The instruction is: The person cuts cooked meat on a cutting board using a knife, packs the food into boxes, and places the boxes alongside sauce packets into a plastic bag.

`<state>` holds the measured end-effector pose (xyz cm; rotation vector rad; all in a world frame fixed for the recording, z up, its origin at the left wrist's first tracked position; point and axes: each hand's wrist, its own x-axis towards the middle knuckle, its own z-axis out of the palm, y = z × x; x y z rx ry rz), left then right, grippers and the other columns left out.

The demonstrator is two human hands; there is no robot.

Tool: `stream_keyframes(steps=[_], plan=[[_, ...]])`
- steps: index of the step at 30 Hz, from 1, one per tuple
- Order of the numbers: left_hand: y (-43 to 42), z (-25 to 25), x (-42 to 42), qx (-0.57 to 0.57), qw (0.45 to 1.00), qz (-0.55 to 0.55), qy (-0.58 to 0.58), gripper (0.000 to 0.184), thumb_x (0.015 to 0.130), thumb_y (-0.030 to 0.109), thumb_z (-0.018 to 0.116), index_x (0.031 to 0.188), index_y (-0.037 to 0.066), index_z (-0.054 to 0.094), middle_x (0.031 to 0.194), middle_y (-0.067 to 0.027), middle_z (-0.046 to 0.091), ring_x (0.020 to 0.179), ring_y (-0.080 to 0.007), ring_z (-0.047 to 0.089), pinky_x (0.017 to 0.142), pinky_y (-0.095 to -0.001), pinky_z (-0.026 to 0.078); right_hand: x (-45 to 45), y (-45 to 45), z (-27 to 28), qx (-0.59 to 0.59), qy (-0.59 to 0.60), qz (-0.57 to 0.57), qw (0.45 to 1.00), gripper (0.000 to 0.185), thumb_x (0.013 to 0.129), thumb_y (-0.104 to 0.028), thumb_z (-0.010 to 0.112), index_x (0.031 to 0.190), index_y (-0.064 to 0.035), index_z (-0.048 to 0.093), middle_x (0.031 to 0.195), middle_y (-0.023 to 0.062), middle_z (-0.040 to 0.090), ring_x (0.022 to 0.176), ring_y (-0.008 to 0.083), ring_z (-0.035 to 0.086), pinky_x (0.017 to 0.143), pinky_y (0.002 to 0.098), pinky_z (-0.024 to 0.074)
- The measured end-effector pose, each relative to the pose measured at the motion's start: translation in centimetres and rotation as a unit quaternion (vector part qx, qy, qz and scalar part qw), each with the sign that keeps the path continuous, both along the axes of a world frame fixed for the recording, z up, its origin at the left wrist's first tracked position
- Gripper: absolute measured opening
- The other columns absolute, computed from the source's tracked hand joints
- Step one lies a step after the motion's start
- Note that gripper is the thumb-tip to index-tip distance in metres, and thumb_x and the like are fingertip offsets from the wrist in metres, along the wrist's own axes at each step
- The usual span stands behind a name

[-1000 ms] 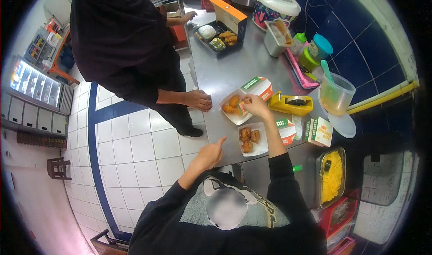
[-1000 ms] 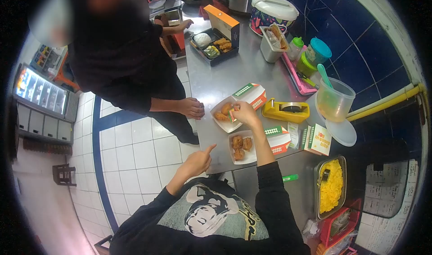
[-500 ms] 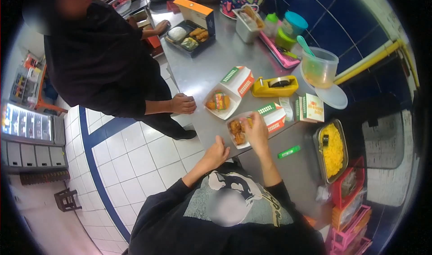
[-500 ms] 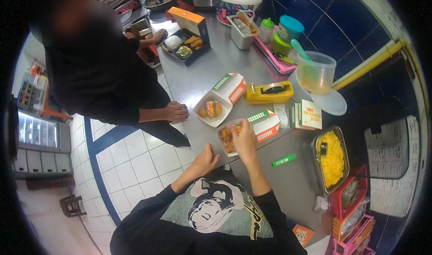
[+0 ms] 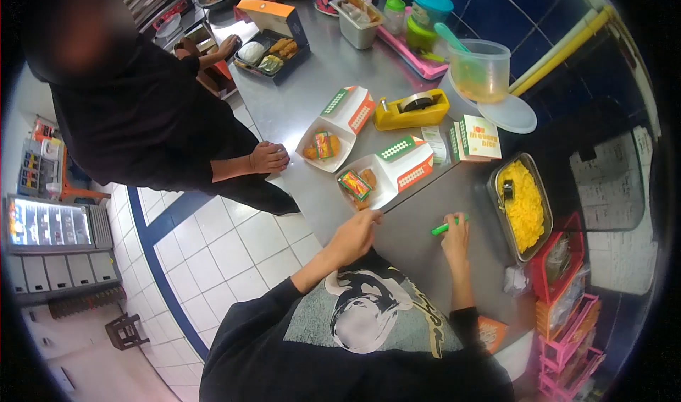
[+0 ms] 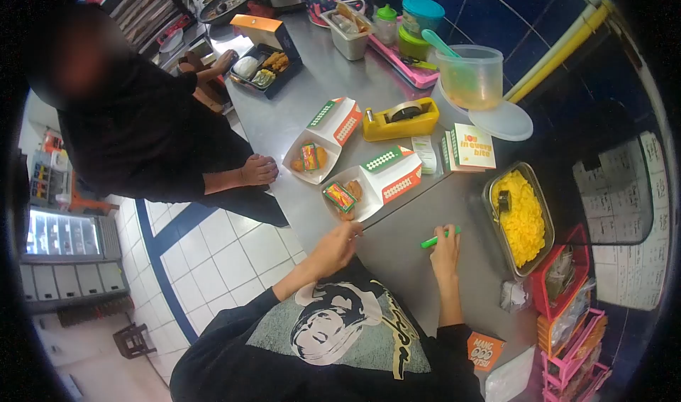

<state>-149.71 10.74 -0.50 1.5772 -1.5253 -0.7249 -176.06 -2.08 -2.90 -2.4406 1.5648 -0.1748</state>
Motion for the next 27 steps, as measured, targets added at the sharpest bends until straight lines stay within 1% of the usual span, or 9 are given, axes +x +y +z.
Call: stream_keyframes(steps=[6, 9, 11, 12, 14, 19, 22, 26, 27], plan=[[-2.1, 3.1, -4.6, -0.078, 0.961, -0.185, -0.189, 0.067, 0.074, 0.010, 0.069, 0.132, 0.002, 0.037, 0.127, -0.0160, 0.047, 0.114, -0.0351, 0.048, 0.095, -0.0428, 0.038, 1.6, 5.6, 5.0, 0.075, -0.215, -0.025, 0.973, 0.022, 0.078, -0.008, 0.068, 0.099, -0.0076, 0.062, 0.094, 0.0082, 0.062, 0.084, 0.0354, 0.061, 0.073, 0.0409, 0.0499], [-2.8, 2.5, -6.4, 0.049, 0.972, -0.222, -0.059, 0.068, 0.076, 0.016, 0.071, 0.131, -0.001, 0.034, 0.127, -0.0191, 0.048, 0.114, -0.0360, 0.051, 0.093, -0.0421, 0.041, 1.6, 7.4, 5.3, 0.093, -0.192, 0.041, 0.976, 0.019, 0.080, -0.009, 0.070, 0.096, -0.0045, 0.062, 0.084, 0.0059, 0.065, 0.069, 0.0283, 0.063, 0.065, 0.0362, 0.0508], [-2.8, 0.7, -7.9, 0.039, 0.969, -0.223, 0.096, 0.067, 0.081, 0.021, 0.069, 0.131, -0.003, 0.032, 0.124, -0.0239, 0.049, 0.113, -0.0390, 0.051, 0.092, -0.0428, 0.042, 1.2, 7.4, 2.8, 0.270, -0.507, -0.132, 0.808, 0.015, 0.084, -0.012, 0.068, 0.092, -0.0011, 0.062, 0.083, 0.0053, 0.065, 0.066, 0.0146, 0.061, 0.059, 0.0277, 0.0487], [-3.0, 0.8, -8.5, 0.039, 0.965, -0.225, 0.126, 0.062, 0.082, 0.023, 0.068, 0.128, -0.003, 0.035, 0.118, -0.0258, 0.051, 0.108, -0.0405, 0.053, 0.089, -0.0432, 0.044, 1.3, 7.0, 3.9, 0.285, -0.544, -0.158, 0.773, 0.015, 0.087, -0.013, 0.067, 0.086, 0.0009, 0.060, 0.080, 0.0034, 0.063, 0.062, 0.0057, 0.055, 0.053, 0.0218, 0.0451], [-3.8, 0.9, -9.0, 0.123, 0.952, -0.251, 0.124, 0.048, 0.088, 0.027, 0.063, 0.117, -0.005, 0.042, 0.095, -0.0275, 0.059, 0.094, -0.0418, 0.059, 0.079, -0.0434, 0.047, 1.2, 6.6, 3.8, 0.273, -0.549, -0.183, 0.768, 0.015, 0.087, -0.013, 0.067, 0.085, 0.0000, 0.060, 0.077, 0.0032, 0.062, 0.060, 0.0055, 0.055, 0.052, 0.0217, 0.0442], [-5.6, 2.0, -10.0, 0.248, 0.928, -0.273, 0.055, 0.041, 0.092, 0.033, 0.057, 0.107, -0.004, 0.048, 0.078, -0.0229, 0.060, 0.079, -0.0381, 0.061, 0.070, -0.0432, 0.046, 0.1, 5.2, 2.8, 0.226, -0.560, -0.308, 0.735, 0.019, 0.089, -0.019, 0.064, 0.079, -0.0047, 0.057, 0.068, 0.0000, 0.056, 0.053, 0.0051, 0.049, 0.047, 0.0227, 0.0413], [-5.2, 1.6, -8.3, 0.286, 0.902, -0.311, 0.081, 0.040, 0.093, 0.035, 0.055, 0.103, -0.004, 0.050, 0.073, -0.0212, 0.059, 0.074, -0.0367, 0.060, 0.068, -0.0420, 0.046, -2.5, -0.5, 3.9, 0.074, -0.714, -0.422, 0.553, 0.024, 0.091, -0.025, 0.061, 0.076, -0.0080, 0.054, 0.069, -0.0025, 0.053, 0.058, 0.0058, 0.049, 0.048, 0.0233, 0.0403], [-4.7, -1.4, -5.8, 0.293, 0.937, -0.183, 0.049, 0.032, 0.092, 0.030, 0.058, 0.098, -0.001, 0.049, 0.080, -0.0197, 0.060, 0.076, -0.0332, 0.059, 0.070, -0.0390, 0.046, -2.5, -6.1, 1.2, 0.215, -0.518, -0.231, 0.795, 0.021, 0.092, -0.023, 0.060, 0.091, -0.0019, 0.060, 0.086, 0.0022, 0.059, 0.069, 0.0090, 0.054, 0.066, 0.0263, 0.0477], [-5.1, -2.4, -5.7, 0.296, 0.936, -0.183, 0.048, 0.032, 0.092, 0.030, 0.058, 0.098, -0.001, 0.049, 0.080, -0.0197, 0.060, 0.076, -0.0332, 0.059, 0.070, -0.0390, 0.046, -1.1, -7.3, 0.0, 0.241, -0.548, -0.183, 0.780, 0.023, 0.092, -0.023, 0.061, 0.094, -0.0006, 0.061, 0.088, 0.0024, 0.060, 0.072, 0.0088, 0.055, 0.070, 0.0259, 0.0472]])
